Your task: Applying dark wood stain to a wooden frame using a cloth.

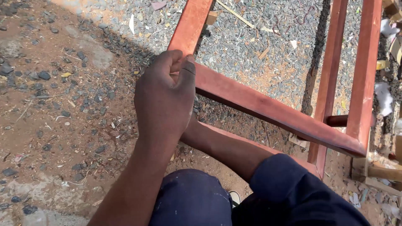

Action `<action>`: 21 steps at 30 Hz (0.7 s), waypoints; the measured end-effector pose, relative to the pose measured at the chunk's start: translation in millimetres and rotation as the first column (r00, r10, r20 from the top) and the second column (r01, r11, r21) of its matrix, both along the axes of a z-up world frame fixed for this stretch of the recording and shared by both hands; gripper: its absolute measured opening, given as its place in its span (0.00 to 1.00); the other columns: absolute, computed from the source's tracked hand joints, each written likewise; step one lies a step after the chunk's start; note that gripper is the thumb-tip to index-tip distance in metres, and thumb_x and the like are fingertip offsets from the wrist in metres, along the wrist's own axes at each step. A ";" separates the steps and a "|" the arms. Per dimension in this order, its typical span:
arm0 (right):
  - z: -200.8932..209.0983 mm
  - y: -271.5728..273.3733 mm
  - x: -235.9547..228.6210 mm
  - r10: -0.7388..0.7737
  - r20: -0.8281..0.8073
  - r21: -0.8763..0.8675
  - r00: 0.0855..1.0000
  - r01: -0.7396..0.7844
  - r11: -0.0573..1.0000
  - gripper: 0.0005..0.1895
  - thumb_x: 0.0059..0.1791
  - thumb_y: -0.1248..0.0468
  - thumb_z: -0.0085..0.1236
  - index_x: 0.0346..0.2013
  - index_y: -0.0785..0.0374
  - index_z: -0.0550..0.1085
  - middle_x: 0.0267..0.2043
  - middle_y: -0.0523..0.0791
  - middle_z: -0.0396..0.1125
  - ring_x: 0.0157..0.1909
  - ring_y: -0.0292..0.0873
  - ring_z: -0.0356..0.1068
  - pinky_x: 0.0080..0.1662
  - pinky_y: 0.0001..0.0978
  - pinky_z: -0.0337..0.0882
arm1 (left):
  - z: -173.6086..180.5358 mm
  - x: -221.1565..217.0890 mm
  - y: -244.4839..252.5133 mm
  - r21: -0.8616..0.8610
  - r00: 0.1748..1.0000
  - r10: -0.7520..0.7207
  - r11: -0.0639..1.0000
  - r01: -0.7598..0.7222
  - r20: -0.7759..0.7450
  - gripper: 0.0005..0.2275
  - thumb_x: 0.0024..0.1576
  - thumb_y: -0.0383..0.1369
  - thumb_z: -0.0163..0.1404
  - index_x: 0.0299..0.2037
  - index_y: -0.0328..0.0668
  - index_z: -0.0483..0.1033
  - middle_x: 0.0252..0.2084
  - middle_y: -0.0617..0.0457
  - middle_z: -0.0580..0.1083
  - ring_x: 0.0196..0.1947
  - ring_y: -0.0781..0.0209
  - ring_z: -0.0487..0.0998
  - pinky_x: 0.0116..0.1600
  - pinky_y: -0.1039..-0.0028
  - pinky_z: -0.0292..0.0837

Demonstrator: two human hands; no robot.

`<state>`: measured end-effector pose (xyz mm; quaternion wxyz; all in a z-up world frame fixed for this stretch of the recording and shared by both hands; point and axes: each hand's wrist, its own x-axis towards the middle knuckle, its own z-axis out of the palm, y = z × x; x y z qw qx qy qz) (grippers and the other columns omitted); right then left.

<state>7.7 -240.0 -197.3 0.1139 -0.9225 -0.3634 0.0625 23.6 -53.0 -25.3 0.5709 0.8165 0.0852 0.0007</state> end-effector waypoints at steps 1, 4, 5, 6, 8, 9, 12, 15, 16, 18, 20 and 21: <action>10.2 -8.5 -10.2 0.005 -0.020 0.017 1.000 -0.005 1.000 0.13 0.44 0.67 0.53 0.18 0.58 0.61 0.17 0.49 0.59 0.16 0.54 0.56 0.20 0.44 0.54 | -3.3 1.8 -11.2 -0.035 0.999 -0.043 0.998 0.042 -0.014 0.19 0.61 0.47 0.45 0.52 0.45 0.80 0.45 0.53 0.83 0.44 0.60 0.85 0.43 0.66 0.77; 70.5 -69.2 -52.6 -0.288 -0.345 -0.100 0.893 0.270 0.958 0.03 0.45 0.63 0.52 0.29 0.55 0.66 0.17 0.44 0.67 0.17 0.47 0.67 0.27 0.40 0.63 | -5.2 3.4 -41.4 -0.125 0.980 -0.168 0.980 0.154 -0.104 0.21 0.59 0.50 0.44 0.54 0.49 0.79 0.47 0.56 0.83 0.44 0.60 0.85 0.44 0.65 0.75; 102.9 -97.1 -64.9 -0.536 -0.571 -0.295 0.621 0.454 0.841 0.11 0.47 0.60 0.50 0.43 0.54 0.72 0.19 0.39 0.76 0.20 0.40 0.78 0.34 0.36 0.73 | -4.1 3.3 -50.4 -0.176 0.954 -0.240 0.962 0.209 -0.178 0.23 0.58 0.52 0.43 0.56 0.50 0.78 0.51 0.56 0.82 0.47 0.61 0.84 0.45 0.64 0.74; 94.2 -135.1 -88.5 -0.543 -0.570 -0.292 0.616 0.466 0.835 0.11 0.47 0.60 0.50 0.43 0.54 0.72 0.19 0.39 0.76 0.20 0.40 0.78 0.34 0.36 0.73 | -4.0 3.0 -57.0 -0.175 0.952 -0.252 0.959 0.221 -0.175 0.23 0.58 0.52 0.43 0.56 0.50 0.78 0.51 0.56 0.82 0.47 0.61 0.84 0.45 0.64 0.74; 75.3 -208.9 -139.4 -0.598 -0.799 -0.049 0.066 0.984 0.173 0.07 0.49 0.68 0.61 0.40 0.64 0.73 0.33 0.54 0.77 0.35 0.54 0.82 0.28 0.38 0.77 | -4.6 0.9 -69.9 -0.147 0.869 -0.413 0.910 0.387 -0.271 0.21 0.60 0.51 0.42 0.54 0.50 0.78 0.52 0.53 0.82 0.48 0.57 0.84 0.44 0.61 0.74; 60.4 -234.3 -160.9 -0.597 -0.800 -0.048 0.059 0.986 0.161 0.07 0.49 0.68 0.61 0.40 0.64 0.73 0.33 0.54 0.77 0.35 0.54 0.82 0.28 0.38 0.77 | -10.7 0.6 -74.3 -0.145 0.864 -0.424 0.906 0.398 -0.271 0.21 0.60 0.51 0.42 0.54 0.50 0.78 0.52 0.53 0.82 0.48 0.57 0.84 0.44 0.61 0.74; 29.4 -289.7 -219.7 -0.490 -0.868 0.271 0.083 0.906 -0.325 0.09 0.47 0.72 0.61 0.34 0.61 0.69 0.53 0.42 0.61 0.44 0.57 0.76 0.45 0.43 0.81 | -23.4 -2.3 -87.8 -0.077 0.821 -0.483 0.871 0.485 -0.305 0.26 0.59 0.51 0.43 0.62 0.44 0.74 0.55 0.50 0.80 0.52 0.54 0.82 0.48 0.60 0.73; 22.0 -296.7 -235.5 -0.525 -0.851 0.285 -0.022 0.820 -0.497 0.10 0.51 0.71 0.56 0.45 0.62 0.66 0.41 0.65 0.73 0.39 0.58 0.77 0.18 0.47 0.70 | -20.2 -4.3 -93.0 -0.061 0.795 -0.481 0.866 0.496 -0.370 0.26 0.61 0.51 0.43 0.64 0.46 0.72 0.58 0.49 0.78 0.50 0.53 0.82 0.48 0.59 0.73; 20.2 -296.1 -231.7 -0.551 -0.834 0.340 0.025 0.809 -0.479 0.10 0.50 0.70 0.59 0.42 0.62 0.68 0.40 0.64 0.73 0.36 0.58 0.77 0.16 0.46 0.70 | -19.0 -5.7 -93.5 -0.052 0.791 -0.482 0.864 0.501 -0.377 0.26 0.60 0.51 0.43 0.64 0.46 0.72 0.58 0.49 0.78 0.52 0.54 0.81 0.50 0.59 0.73; 24.8 -284.7 -216.1 -0.574 -0.816 0.394 0.075 0.799 -0.455 0.09 0.48 0.70 0.62 0.40 0.62 0.70 0.40 0.63 0.74 0.32 0.59 0.76 0.14 0.46 0.70 | -16.6 -8.1 -92.4 -0.042 0.791 -0.475 0.865 0.499 -0.385 0.26 0.60 0.51 0.43 0.64 0.46 0.72 0.59 0.48 0.77 0.54 0.54 0.81 0.51 0.60 0.72; 35.5 -261.3 -190.6 -0.675 -0.720 0.459 0.161 0.840 -0.289 0.11 0.47 0.68 0.65 0.38 0.67 0.70 0.27 0.57 0.69 0.13 0.55 0.65 0.14 0.45 0.69 | -14.3 -10.0 -87.4 -0.013 0.810 -0.452 0.876 0.483 -0.373 0.25 0.60 0.50 0.44 0.63 0.48 0.74 0.58 0.48 0.78 0.53 0.53 0.81 0.51 0.59 0.72; 35.8 -250.2 -181.0 -0.669 -0.723 0.462 0.173 0.841 -0.282 0.11 0.47 0.68 0.65 0.38 0.67 0.70 0.27 0.57 0.69 0.13 0.55 0.65 0.14 0.45 0.69 | -11.8 -11.6 -83.0 -0.006 0.817 -0.441 0.881 0.472 -0.371 0.25 0.60 0.50 0.44 0.63 0.48 0.74 0.58 0.48 0.78 0.53 0.53 0.81 0.51 0.59 0.72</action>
